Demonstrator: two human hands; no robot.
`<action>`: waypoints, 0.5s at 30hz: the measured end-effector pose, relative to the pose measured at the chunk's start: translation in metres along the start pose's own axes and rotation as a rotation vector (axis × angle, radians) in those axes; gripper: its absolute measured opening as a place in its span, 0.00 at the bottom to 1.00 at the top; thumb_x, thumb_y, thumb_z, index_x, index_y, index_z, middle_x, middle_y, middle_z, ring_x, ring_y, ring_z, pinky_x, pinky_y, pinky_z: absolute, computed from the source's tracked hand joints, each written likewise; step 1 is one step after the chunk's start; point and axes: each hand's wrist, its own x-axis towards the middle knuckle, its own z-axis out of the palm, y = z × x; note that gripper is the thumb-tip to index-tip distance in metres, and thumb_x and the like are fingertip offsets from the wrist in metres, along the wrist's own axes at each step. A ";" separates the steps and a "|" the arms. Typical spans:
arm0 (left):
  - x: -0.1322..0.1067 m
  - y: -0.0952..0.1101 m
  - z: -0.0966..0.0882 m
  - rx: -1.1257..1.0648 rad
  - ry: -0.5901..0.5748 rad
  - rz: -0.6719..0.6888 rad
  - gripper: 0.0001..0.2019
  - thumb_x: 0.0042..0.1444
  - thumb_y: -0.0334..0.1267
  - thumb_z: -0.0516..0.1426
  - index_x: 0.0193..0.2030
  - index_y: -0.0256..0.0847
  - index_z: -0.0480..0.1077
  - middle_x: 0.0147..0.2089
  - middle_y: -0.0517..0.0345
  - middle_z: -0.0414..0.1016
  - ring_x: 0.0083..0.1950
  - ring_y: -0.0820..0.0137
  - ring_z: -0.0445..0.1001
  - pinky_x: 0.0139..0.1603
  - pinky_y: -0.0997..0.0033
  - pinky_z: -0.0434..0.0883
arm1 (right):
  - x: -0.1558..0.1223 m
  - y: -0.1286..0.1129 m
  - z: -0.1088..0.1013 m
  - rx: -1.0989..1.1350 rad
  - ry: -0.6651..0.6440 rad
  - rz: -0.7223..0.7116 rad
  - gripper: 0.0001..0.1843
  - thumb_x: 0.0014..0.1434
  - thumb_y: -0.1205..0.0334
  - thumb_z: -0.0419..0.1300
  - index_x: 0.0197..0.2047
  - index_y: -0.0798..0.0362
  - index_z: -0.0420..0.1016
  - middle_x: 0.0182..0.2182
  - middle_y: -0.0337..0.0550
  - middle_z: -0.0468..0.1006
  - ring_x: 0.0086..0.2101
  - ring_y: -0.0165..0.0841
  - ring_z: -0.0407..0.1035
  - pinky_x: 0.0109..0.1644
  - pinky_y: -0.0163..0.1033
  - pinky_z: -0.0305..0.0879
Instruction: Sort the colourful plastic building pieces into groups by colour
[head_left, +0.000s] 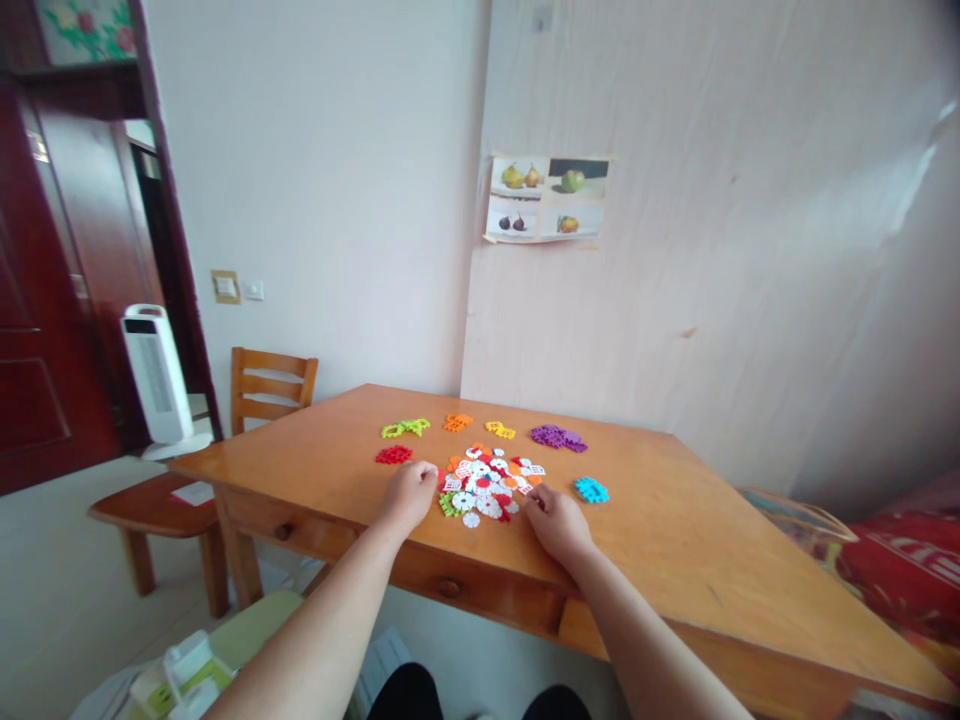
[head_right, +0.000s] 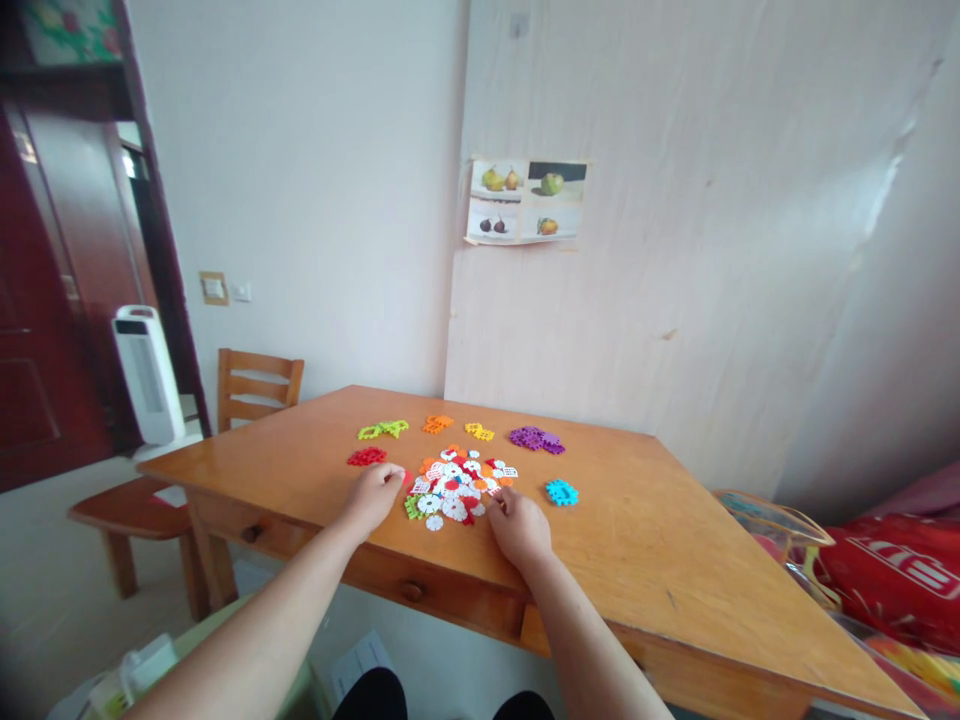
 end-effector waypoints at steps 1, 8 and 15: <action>0.004 -0.006 -0.003 0.013 0.013 -0.057 0.13 0.59 0.37 0.50 0.29 0.41 0.73 0.32 0.56 0.77 0.38 0.68 0.73 0.38 0.73 0.64 | 0.000 0.000 0.000 -0.001 -0.002 0.002 0.09 0.60 0.58 0.53 0.33 0.50 0.72 0.31 0.40 0.78 0.32 0.31 0.69 0.31 0.33 0.48; 0.024 -0.047 -0.017 0.047 0.144 -0.330 0.15 0.56 0.33 0.53 0.50 0.39 0.70 0.45 0.48 0.79 0.47 0.64 0.76 0.42 0.72 0.66 | -0.001 -0.001 -0.001 -0.012 -0.002 0.017 0.10 0.61 0.57 0.52 0.32 0.50 0.71 0.29 0.40 0.78 0.31 0.31 0.68 0.30 0.34 0.47; 0.018 -0.053 -0.010 -0.072 0.046 -0.231 0.15 0.58 0.34 0.51 0.52 0.40 0.68 0.46 0.50 0.79 0.48 0.66 0.76 0.47 0.70 0.68 | -0.002 -0.003 -0.002 -0.033 -0.013 0.019 0.10 0.61 0.57 0.53 0.32 0.50 0.72 0.29 0.40 0.78 0.31 0.31 0.68 0.30 0.34 0.47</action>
